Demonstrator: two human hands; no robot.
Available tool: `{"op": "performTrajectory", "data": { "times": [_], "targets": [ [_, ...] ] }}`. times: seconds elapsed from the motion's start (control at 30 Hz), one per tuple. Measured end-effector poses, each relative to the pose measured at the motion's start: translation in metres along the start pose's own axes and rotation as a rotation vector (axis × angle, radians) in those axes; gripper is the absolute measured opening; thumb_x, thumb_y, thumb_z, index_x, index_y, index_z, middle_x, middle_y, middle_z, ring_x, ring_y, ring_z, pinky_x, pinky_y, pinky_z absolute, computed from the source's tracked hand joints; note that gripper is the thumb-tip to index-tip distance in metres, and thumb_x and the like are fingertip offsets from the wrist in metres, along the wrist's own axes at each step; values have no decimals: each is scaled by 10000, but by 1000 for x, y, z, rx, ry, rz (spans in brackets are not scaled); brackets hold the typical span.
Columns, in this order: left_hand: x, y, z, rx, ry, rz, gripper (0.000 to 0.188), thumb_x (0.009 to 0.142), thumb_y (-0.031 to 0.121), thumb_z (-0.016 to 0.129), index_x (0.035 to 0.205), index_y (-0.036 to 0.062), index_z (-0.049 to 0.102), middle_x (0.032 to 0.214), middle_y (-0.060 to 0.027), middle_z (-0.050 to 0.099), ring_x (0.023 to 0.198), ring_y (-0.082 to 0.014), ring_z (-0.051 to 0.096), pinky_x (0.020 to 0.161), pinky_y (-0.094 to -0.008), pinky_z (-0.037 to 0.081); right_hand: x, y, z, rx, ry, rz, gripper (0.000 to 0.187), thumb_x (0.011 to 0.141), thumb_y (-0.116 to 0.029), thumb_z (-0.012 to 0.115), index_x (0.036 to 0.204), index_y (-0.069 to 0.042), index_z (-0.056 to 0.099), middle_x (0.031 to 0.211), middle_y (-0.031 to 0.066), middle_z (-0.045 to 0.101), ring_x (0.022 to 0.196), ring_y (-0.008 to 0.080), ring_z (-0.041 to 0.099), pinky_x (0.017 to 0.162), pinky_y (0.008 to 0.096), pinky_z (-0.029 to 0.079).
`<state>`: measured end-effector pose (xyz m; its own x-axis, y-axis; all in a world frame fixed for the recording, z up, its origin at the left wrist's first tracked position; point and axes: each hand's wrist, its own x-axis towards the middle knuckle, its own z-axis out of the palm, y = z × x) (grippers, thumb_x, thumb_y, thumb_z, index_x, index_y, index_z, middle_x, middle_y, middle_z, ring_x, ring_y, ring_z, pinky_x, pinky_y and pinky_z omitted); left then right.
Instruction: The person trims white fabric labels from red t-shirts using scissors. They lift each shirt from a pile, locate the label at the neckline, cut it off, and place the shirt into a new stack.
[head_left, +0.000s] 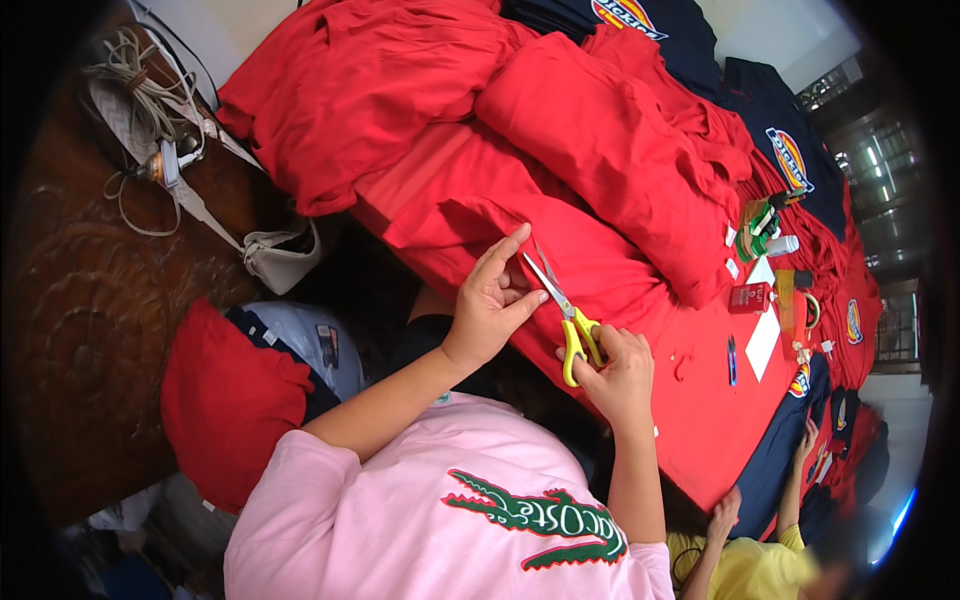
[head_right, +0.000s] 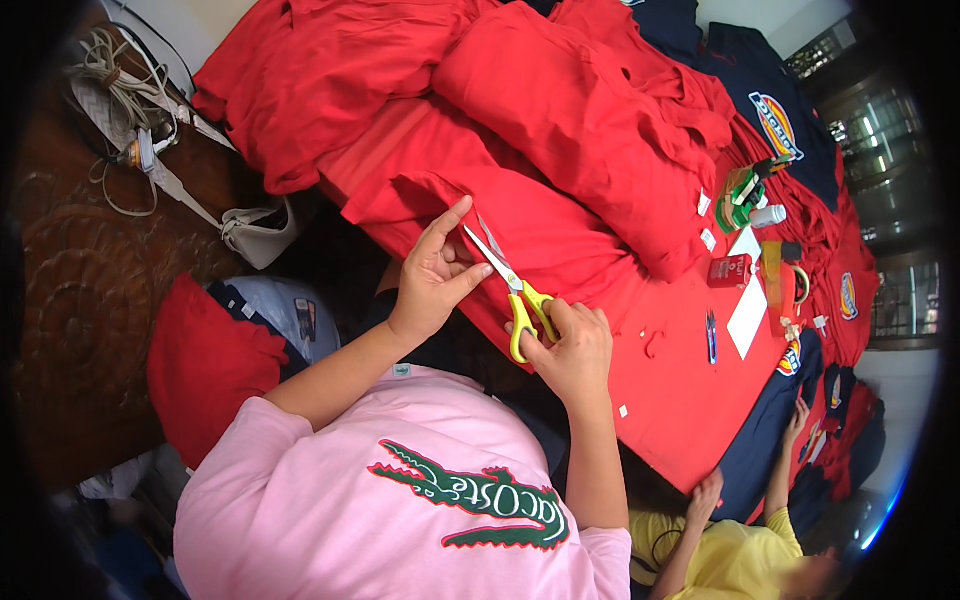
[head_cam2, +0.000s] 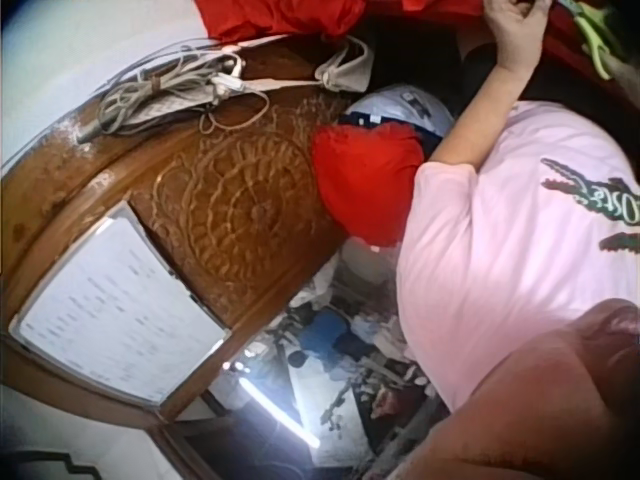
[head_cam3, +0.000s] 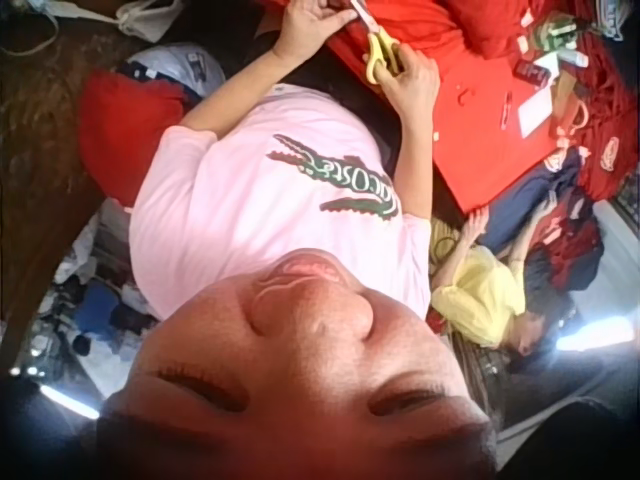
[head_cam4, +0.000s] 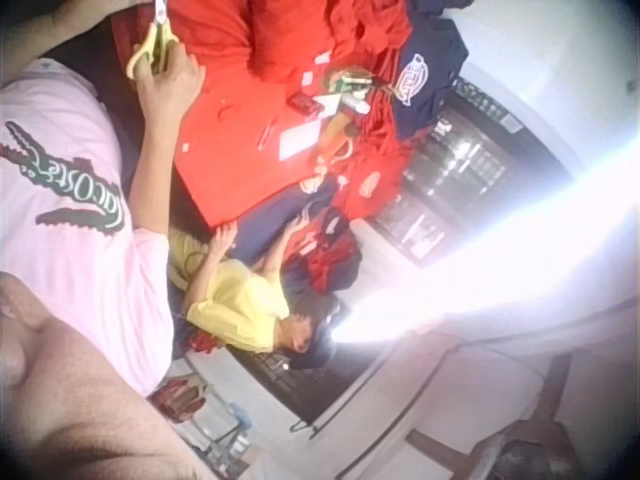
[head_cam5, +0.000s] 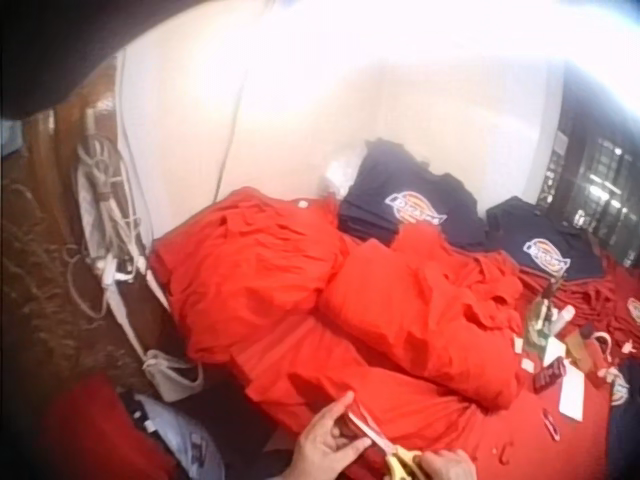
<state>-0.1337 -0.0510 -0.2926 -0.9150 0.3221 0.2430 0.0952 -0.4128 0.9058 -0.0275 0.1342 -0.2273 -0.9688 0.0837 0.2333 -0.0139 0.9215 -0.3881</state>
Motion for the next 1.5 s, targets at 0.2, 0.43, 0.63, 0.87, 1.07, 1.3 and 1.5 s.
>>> {"op": "performTrajectory", "data": {
  "times": [0.2,0.43,0.63,0.87,1.07,1.3,1.5],
  "targets": [
    [-2,2,2,29,71,32,772,945,-152,684,1633,31,386,1507,-79,525,1204,-119,643,1008,-266,581,-8,9,9,64,-41,47,338,777,-250,878,757,-40,613,638,97,576,612,297,557,677,421,431],
    [4,-14,-6,-130,95,0,691,969,-112,684,1603,61,469,1438,-58,578,1072,-59,637,871,-209,536,-3,-5,5,91,-39,40,358,774,-287,894,778,-40,635,641,92,575,616,292,561,674,425,422],
    [2,-12,-7,-134,95,2,745,951,-144,674,1625,54,424,1396,-63,601,1038,-56,627,897,-220,532,7,-5,8,36,-10,-6,397,776,-336,908,785,-47,635,627,84,548,616,283,554,666,423,409],
    [3,-13,-6,-112,146,9,724,965,-118,686,1622,44,429,1362,-56,610,1026,-38,594,870,-203,521,3,3,14,129,-55,43,285,786,-201,859,769,-43,622,627,92,562,612,292,551,680,419,423],
    [7,-10,-9,-146,194,3,605,1012,-66,664,1583,20,484,1338,-63,661,1073,-48,625,911,-214,539,-2,5,18,162,-27,84,258,774,-192,857,834,-32,664,630,88,568,622,282,570,692,421,426],
    [8,-4,-6,-184,174,31,634,993,-110,641,1589,9,460,1414,-71,634,1167,-76,628,998,-246,526,12,-7,15,52,2,3,369,760,-322,898,861,-38,686,645,77,596,635,269,585,679,418,406],
    [7,-10,-12,-160,178,33,716,957,-148,650,1615,17,418,1512,-62,564,1169,-74,628,989,-241,539,21,-12,18,3,12,-28,389,765,-360,899,819,-52,666,642,79,589,630,274,578,666,425,391]
  ]
}}
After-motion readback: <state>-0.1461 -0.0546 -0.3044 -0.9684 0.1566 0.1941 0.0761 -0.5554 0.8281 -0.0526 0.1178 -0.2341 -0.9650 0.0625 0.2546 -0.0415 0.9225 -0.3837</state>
